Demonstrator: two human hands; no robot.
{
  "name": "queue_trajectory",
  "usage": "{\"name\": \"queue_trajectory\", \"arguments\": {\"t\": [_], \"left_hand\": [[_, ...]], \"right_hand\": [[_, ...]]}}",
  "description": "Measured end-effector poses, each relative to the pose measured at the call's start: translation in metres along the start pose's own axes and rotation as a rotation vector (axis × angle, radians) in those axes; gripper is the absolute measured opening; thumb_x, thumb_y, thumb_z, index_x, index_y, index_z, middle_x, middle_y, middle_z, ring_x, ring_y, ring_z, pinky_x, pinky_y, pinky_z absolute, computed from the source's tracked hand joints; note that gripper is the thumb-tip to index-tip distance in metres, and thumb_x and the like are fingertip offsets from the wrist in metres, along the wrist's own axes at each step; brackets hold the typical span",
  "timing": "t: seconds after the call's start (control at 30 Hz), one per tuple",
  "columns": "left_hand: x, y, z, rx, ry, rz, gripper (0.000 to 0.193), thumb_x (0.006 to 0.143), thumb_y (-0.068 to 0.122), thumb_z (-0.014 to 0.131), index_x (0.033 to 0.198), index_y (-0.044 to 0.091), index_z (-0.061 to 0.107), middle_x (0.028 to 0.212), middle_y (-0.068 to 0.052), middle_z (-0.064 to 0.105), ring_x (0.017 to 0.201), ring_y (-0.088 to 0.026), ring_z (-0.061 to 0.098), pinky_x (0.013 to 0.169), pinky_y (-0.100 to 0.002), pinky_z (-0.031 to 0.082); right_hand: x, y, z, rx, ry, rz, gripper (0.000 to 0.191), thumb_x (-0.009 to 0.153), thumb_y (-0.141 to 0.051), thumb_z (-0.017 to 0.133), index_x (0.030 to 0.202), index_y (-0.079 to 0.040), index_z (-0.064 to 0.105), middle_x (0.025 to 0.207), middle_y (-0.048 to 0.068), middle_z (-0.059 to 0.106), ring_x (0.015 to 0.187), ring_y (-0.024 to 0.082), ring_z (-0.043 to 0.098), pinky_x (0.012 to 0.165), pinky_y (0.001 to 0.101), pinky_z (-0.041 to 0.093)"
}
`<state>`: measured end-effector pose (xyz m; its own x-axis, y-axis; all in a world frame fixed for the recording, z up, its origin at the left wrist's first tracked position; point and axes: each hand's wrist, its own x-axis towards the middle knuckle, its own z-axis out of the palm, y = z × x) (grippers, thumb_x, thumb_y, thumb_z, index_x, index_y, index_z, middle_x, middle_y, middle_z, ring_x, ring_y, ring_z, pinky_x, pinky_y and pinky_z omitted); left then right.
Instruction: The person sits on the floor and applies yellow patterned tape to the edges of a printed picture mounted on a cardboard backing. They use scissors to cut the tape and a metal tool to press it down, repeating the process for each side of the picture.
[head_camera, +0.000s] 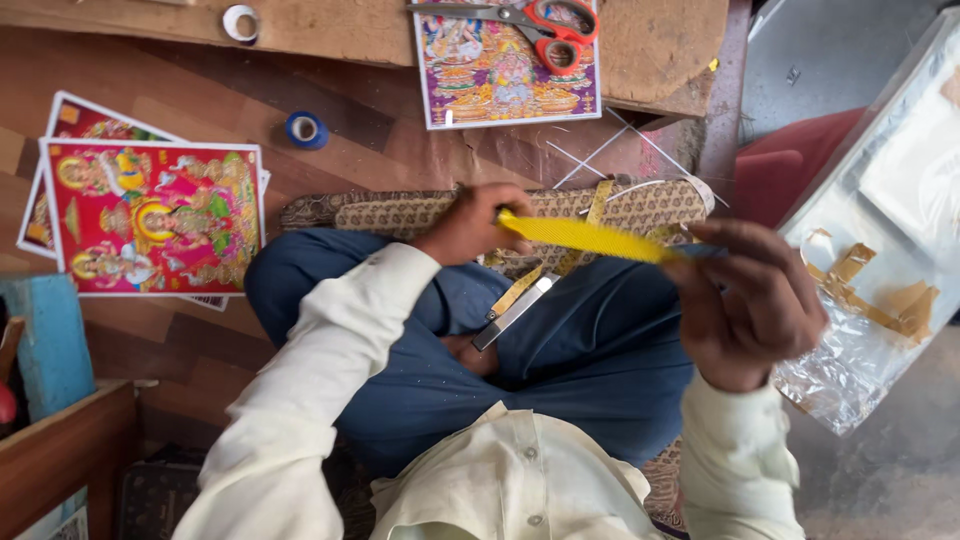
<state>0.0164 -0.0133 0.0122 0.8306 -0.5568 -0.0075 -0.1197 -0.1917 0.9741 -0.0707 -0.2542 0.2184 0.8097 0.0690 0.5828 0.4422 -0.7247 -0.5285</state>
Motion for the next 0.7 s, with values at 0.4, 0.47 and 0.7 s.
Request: {"name": "queue_trajectory", "arguments": {"t": [0.4,0.47,0.7], "left_hand": [[0.075,-0.019,-0.005,0.804,0.452,0.404,0.033,0.096,0.008,0.070,0.125,-0.005,0.067,0.139,-0.018,0.062,0.131,-0.036,0.056,0.117,-0.046,0.041],[0.088,-0.025,-0.002,0.876,0.497,0.451,0.034,0.096,0.012,0.069,0.125,-0.006,0.066,0.138,-0.019,0.061,0.131,-0.036,0.053,0.118,-0.048,0.037],[0.088,-0.041,0.002,0.812,0.523,0.458,0.023,0.097,0.005,0.068,0.117,-0.006,0.069,0.125,-0.015,0.065,0.124,-0.033,0.058,0.116,-0.046,0.041]], "right_hand": [[-0.027,-0.052,-0.025,0.062,-0.037,-0.058,0.024,0.079,0.002,0.087,0.089,0.002,0.065,0.096,0.019,0.073,0.084,0.028,0.075,0.080,0.0404,0.062],[-0.036,-0.054,-0.027,0.055,-0.052,-0.054,0.024,0.083,0.001,0.088,0.094,0.001,0.067,0.101,0.018,0.073,0.085,0.027,0.076,0.081,0.0375,0.062],[-0.055,-0.050,-0.025,0.108,-0.046,0.066,0.023,0.084,0.000,0.086,0.093,0.001,0.065,0.100,0.019,0.073,0.085,0.025,0.075,0.080,0.0364,0.062]]}}
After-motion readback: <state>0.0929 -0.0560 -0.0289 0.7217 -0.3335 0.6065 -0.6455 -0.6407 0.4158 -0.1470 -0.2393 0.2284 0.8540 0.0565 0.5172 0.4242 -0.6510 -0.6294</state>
